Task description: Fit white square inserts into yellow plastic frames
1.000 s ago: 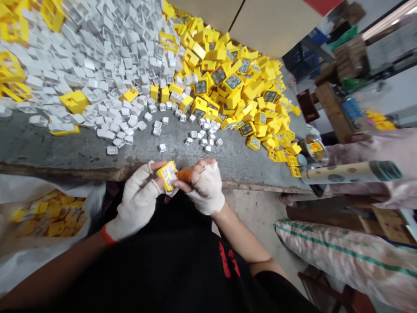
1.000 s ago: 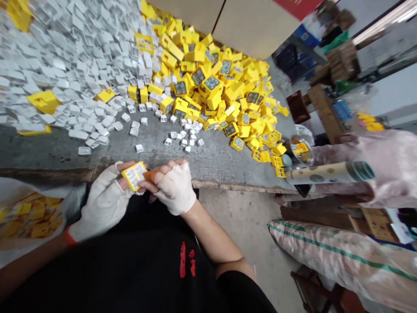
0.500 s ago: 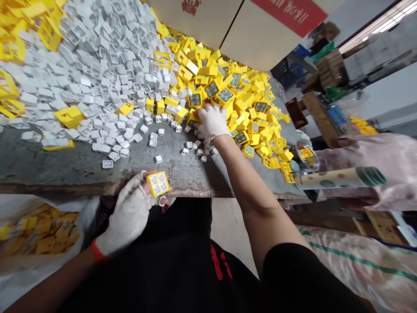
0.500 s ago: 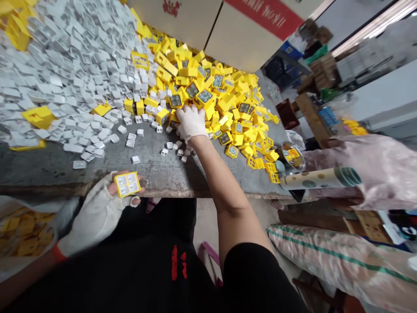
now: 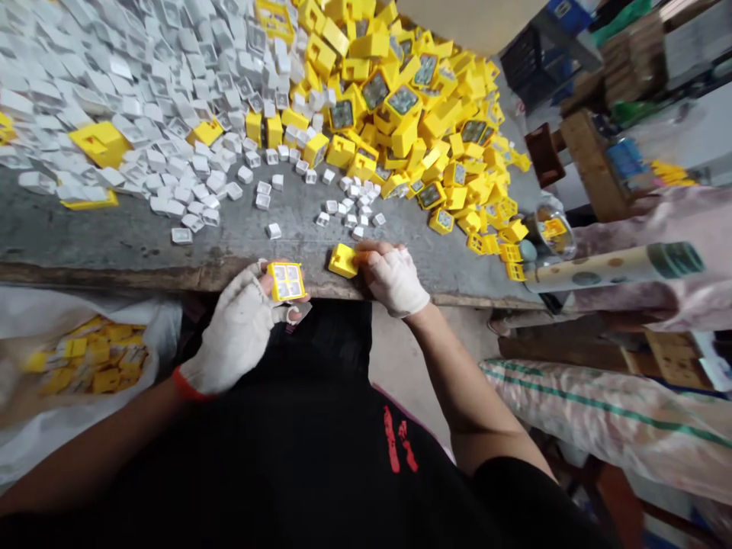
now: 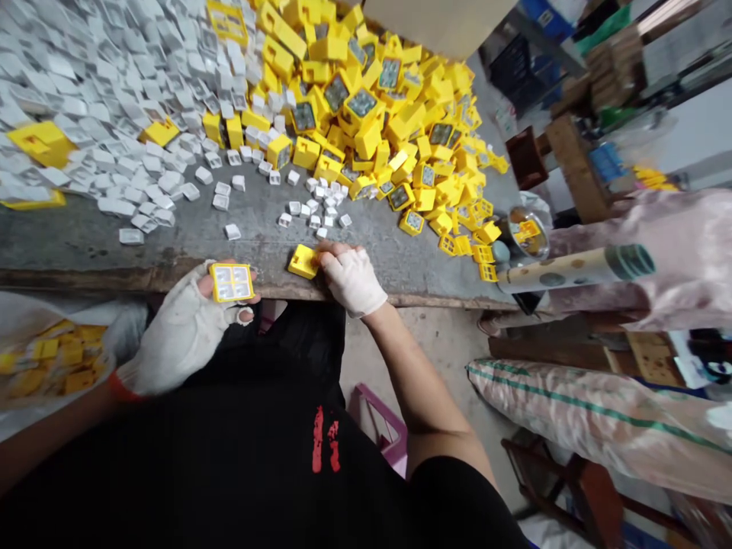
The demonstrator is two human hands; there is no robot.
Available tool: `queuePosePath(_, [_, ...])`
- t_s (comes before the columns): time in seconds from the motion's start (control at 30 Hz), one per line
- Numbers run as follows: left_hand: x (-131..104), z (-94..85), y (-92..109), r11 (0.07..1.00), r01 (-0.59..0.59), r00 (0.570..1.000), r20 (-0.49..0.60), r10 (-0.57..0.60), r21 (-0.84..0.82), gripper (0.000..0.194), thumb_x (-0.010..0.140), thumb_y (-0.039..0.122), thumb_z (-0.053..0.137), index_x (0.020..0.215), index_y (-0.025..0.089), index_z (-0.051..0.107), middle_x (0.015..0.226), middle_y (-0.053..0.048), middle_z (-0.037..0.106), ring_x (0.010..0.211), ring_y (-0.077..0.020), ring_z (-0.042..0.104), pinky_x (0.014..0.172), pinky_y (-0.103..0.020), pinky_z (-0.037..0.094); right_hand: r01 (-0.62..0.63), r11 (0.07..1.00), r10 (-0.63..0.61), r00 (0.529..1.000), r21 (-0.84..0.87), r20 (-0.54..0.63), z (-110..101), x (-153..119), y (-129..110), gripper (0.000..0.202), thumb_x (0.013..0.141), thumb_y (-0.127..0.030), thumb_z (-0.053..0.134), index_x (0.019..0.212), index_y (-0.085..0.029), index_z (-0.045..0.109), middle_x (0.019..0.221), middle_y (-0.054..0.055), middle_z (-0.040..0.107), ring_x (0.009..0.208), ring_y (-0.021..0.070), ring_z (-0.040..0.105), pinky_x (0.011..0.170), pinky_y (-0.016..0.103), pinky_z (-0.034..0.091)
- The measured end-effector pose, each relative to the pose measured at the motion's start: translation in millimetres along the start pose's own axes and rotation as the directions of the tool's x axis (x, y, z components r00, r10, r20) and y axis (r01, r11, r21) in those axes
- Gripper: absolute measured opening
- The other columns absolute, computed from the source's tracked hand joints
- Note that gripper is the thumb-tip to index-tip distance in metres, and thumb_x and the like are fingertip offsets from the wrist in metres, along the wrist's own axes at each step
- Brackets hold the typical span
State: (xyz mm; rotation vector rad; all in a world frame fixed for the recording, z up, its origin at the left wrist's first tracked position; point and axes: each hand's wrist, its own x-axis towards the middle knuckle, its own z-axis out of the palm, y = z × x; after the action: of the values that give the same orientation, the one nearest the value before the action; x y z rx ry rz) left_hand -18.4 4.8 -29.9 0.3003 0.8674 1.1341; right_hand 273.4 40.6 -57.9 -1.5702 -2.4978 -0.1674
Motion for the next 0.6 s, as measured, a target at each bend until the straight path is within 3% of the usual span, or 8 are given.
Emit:
queuePosePath(0.13, [-5.5, 5.2, -2.8, 0.999, -0.011, 1.0, 0.019, 0.01, 0.049, 0.059, 0.067, 0.038, 0.114, 0.103, 0.021, 0.071, 0.098, -0.002, 0.083, 0.077, -0.0238, 0.083, 0.059, -0.03, 0.065, -0.242, 0.97, 0.243, 0.97, 0.034, -0.012, -9.3, -5.6, -8.1, 0.038, 0.113, -0.029, 0.058, 0.145, -0.025, 0.079, 0.14, 0.017, 0.083, 0.125, 0.0347, 0.075, 0.101, 0.047, 0.055])
queuePosePath(0.2, [-7.3, 6.5, -3.5, 0.997, -0.018, 1.0, 0.003, 0.017, 0.072, 0.054, 0.073, 0.036, 0.11, 0.106, 0.021, 0.07, 0.1, -0.003, 0.083, 0.078, -0.0234, 0.083, 0.059, -0.029, 0.064, -0.266, 0.964, 0.265, 0.962, 0.019, 0.064, -15.5, 5.6, -16.5, 0.047, 0.111, -0.043, 0.069, 0.154, -0.025, 0.076, 0.142, 0.019, 0.082, 0.128, 0.0397, 0.073, 0.104, 0.051, 0.055])
queuePosePath(0.3, [-9.3, 7.4, -4.5, 0.996, -0.001, 1.0, 0.009, 0.001, 0.085, 0.044, 0.084, 0.035, 0.102, 0.109, 0.02, 0.069, 0.104, -0.005, 0.083, 0.08, -0.0226, 0.082, 0.061, -0.029, 0.064, -0.218, 0.976, 0.209, 0.952, 0.016, 0.222, -22.3, 23.4, -30.2, 0.064, 0.103, -0.048, 0.083, 0.161, -0.024, 0.073, 0.148, 0.021, 0.08, 0.133, 0.044, 0.071, 0.112, 0.057, 0.056])
queuePosePath(0.37, [-10.5, 7.3, -5.1, 0.997, 0.025, 0.999, 0.027, -0.027, 0.077, 0.036, 0.091, 0.033, 0.096, 0.11, 0.019, 0.069, 0.106, -0.006, 0.083, 0.081, -0.0223, 0.081, 0.061, -0.029, 0.064, -0.18, 0.979, 0.152, 0.96, 0.1, 0.235, -29.0, 27.5, -35.7, 0.063, 0.102, -0.048, 0.085, 0.159, -0.022, 0.075, 0.143, 0.02, 0.082, 0.132, 0.0433, 0.073, 0.114, 0.059, 0.057])
queuePosePath(0.47, [-11.8, 6.1, -5.6, 0.995, 0.069, 0.993, 0.093, -0.075, 0.07, 0.027, 0.098, 0.032, 0.09, 0.114, 0.019, 0.073, 0.109, -0.008, 0.085, 0.081, -0.0224, 0.081, 0.061, -0.029, 0.063, -0.054, 0.938, 0.023, 0.995, 0.342, 0.092, -45.4, 21.3, -39.3, 0.068, 0.104, -0.061, 0.081, 0.161, -0.024, 0.074, 0.143, 0.015, 0.081, 0.133, 0.0394, 0.074, 0.117, 0.058, 0.06])
queuePosePath(0.6, [-13.1, 5.6, -5.9, 0.994, 0.081, 0.986, 0.143, -0.09, 0.069, 0.029, 0.098, 0.032, 0.09, 0.121, 0.021, 0.077, 0.128, -0.011, 0.086, 0.097, -0.029, 0.086, 0.064, -0.031, 0.066, 0.1, 0.834, -0.088, 0.995, 0.542, -0.049, -64.4, 12.8, -46.3, 0.067, 0.106, -0.073, 0.077, 0.157, -0.03, 0.077, 0.14, 0.011, 0.082, 0.126, 0.0357, 0.078, 0.114, 0.058, 0.066])
